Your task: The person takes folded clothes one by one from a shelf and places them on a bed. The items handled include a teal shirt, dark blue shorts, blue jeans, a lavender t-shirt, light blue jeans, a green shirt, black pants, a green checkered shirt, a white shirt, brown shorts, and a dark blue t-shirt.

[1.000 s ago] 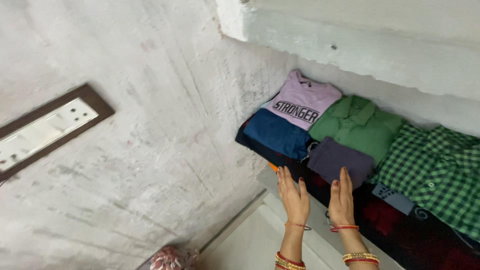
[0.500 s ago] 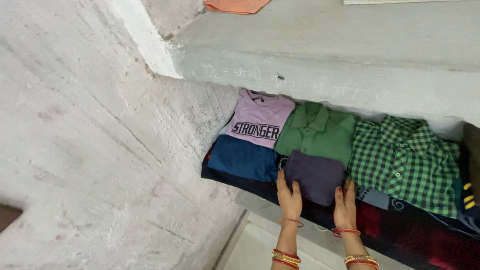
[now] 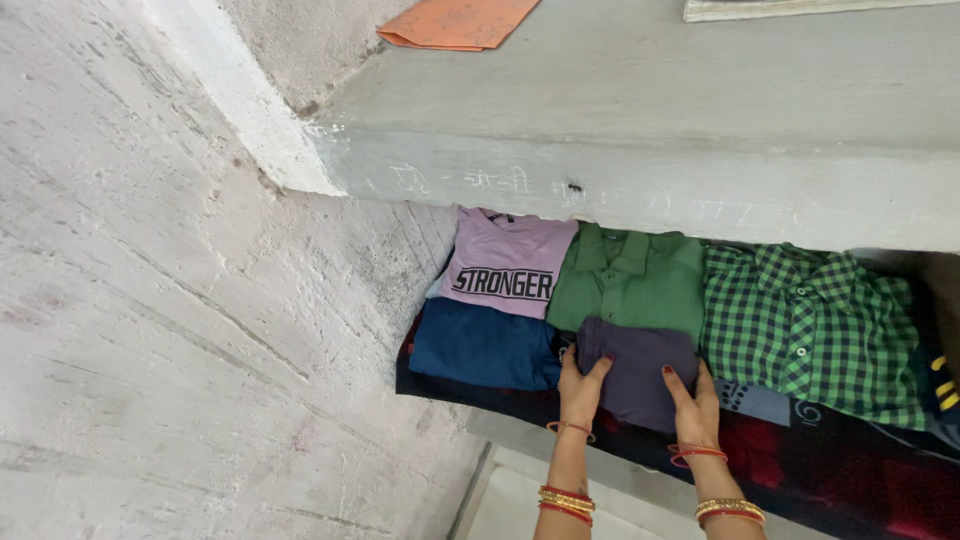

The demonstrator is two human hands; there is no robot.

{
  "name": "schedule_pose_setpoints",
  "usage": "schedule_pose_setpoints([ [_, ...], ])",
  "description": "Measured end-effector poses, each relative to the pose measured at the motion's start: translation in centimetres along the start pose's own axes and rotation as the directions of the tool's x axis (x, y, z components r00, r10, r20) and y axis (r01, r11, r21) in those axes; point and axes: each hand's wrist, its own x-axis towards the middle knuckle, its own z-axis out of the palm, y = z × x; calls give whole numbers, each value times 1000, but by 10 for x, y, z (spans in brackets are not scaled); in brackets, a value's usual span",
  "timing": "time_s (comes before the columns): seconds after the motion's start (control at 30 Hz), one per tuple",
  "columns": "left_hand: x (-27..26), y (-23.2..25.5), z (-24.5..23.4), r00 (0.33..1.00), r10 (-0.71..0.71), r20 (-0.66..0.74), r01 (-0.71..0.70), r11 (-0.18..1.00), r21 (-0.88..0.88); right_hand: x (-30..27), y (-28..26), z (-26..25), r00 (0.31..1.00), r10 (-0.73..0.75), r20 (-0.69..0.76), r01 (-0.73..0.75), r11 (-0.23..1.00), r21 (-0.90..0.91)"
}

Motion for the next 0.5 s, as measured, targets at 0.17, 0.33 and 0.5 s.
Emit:
schedule_pose_setpoints([
  [0.17,-12,10,-1,990,-111,91,132,954,-269,0,7,-7,990,98,104,-128,933,336],
  [0.33,-29,16,-6,966,-167,198,253,778,-576,-1,18,-10,947,256,192,-316,841,438],
  [0.5,-48,27,-18,921,-287,264,390,692,-607,-14,12,-11,879,338,336,-476,645,598],
])
